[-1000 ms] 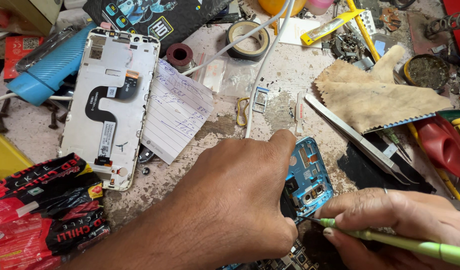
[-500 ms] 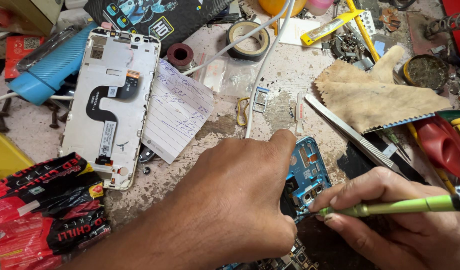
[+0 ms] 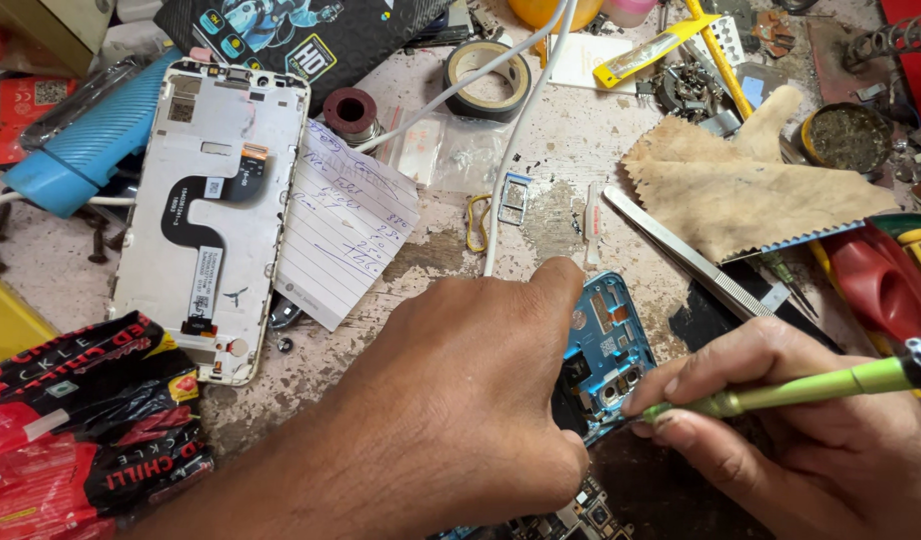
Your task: The person uses tweezers and a screwdriver to remove a metal bracket and unscrew components from a disassembled smartphone. The person then uses a small brush to clean the interior of the phone chassis.
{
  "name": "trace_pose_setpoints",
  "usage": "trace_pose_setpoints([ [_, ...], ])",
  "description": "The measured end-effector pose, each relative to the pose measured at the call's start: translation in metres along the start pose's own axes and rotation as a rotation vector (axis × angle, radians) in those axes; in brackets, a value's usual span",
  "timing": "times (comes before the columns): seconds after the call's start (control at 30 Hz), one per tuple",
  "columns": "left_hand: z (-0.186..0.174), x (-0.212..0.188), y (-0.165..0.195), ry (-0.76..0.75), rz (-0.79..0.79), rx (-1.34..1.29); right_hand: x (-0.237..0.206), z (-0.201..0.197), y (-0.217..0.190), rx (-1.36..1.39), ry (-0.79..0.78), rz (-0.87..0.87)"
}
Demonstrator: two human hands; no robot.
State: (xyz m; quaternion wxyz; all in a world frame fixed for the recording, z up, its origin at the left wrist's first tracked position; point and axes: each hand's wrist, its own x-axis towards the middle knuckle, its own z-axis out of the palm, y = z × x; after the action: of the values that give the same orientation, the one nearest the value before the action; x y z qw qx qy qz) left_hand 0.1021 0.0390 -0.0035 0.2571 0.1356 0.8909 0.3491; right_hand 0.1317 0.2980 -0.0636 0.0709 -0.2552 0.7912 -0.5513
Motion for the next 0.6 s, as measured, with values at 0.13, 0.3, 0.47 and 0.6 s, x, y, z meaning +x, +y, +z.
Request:
trace_pose_setpoints([
  [0.13, 0.000, 0.000, 0.001, 0.039, 0.040, 0.006, 0.005, -0.006, -0.004, -0.099, 0.038, -0.004],
  [0.3, -0.001, 0.002, 0.006, -0.041, -0.022, 0.047, 0.008, -0.007, -0.011, -0.317, 0.043, -0.038],
  [0.47, -0.003, 0.004, 0.011, -0.090, -0.062, 0.072, 0.008, -0.006, -0.016, -0.390, 0.057, -0.030],
  [0.6, -0.003, 0.005, 0.013, -0.095, -0.073, 0.076, 0.010, -0.011, -0.016, -0.450, 0.054, -0.035],
])
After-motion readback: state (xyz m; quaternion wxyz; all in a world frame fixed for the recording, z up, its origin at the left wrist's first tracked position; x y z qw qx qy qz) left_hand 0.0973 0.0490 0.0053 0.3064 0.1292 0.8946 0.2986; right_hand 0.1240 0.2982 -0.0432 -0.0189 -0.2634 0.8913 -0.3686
